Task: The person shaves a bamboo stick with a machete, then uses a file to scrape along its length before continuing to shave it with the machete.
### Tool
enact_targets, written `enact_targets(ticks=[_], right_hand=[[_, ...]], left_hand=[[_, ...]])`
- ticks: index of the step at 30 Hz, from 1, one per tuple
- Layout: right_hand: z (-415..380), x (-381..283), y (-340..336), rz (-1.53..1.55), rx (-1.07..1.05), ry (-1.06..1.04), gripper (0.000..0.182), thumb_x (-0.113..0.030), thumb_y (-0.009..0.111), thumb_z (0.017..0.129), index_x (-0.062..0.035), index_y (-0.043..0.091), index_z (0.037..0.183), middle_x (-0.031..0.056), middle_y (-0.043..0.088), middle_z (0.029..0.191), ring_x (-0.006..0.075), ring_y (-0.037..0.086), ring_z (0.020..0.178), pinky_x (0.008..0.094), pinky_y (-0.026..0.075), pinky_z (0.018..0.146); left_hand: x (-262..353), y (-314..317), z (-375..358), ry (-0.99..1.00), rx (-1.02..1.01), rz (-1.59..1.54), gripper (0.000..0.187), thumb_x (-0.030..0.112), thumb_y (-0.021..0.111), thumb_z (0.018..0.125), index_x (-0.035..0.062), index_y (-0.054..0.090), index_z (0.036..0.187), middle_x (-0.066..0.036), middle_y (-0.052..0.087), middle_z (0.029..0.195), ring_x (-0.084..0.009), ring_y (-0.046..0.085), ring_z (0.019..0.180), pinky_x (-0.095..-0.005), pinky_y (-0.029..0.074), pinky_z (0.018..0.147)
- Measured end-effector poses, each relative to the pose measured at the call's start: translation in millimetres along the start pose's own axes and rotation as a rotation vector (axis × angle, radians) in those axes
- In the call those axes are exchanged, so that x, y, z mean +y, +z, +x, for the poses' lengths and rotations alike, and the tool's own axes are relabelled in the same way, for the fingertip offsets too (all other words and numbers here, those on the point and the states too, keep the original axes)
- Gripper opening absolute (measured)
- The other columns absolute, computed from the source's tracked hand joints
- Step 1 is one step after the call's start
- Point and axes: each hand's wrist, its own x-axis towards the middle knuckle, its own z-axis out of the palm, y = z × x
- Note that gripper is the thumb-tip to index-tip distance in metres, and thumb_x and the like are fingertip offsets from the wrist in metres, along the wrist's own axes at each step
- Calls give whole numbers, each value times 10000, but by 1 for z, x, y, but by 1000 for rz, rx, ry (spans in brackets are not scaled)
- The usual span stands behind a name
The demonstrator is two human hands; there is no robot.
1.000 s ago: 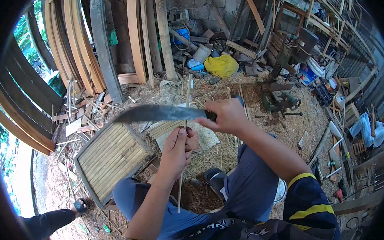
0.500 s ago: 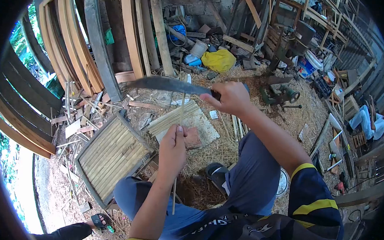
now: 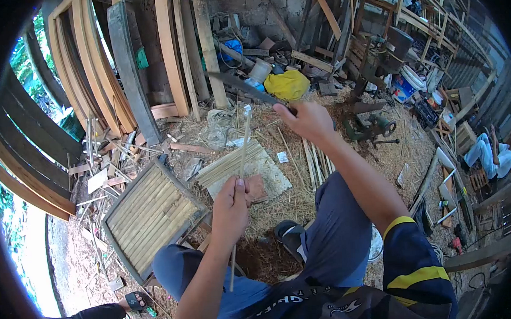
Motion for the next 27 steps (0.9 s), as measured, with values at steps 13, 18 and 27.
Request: enact_targets(ticks=[13, 18, 27], right_hand=[[-37, -27, 7, 3, 96, -547, 576, -655, 667, 875, -108, 641, 695, 98, 624, 597, 305, 650, 535, 417, 488, 506], [-39, -19, 4, -72, 82, -628, 641, -699, 607, 898, -98, 640, 678, 100, 618, 560, 307, 640, 500, 424, 496, 496], [-35, -13, 8, -94, 82, -647, 657, -720, 591, 897, -110, 646, 660, 105, 615, 558, 313, 648, 509, 430, 497, 497]], left_hand=[[30, 6, 0, -231, -34, -476, 268, 324, 417, 1123, 124, 515, 973, 84, 322, 636, -12, 245, 461, -213, 179, 399], [18, 7, 7, -155, -46, -419, 266, 319, 421, 1123, 116, 510, 976, 80, 323, 632, -16, 241, 449, -217, 179, 392], [23, 3, -2, -268, -86, -504, 268, 326, 423, 1121, 120, 502, 969, 71, 358, 638, -17, 274, 445, -211, 207, 372]])
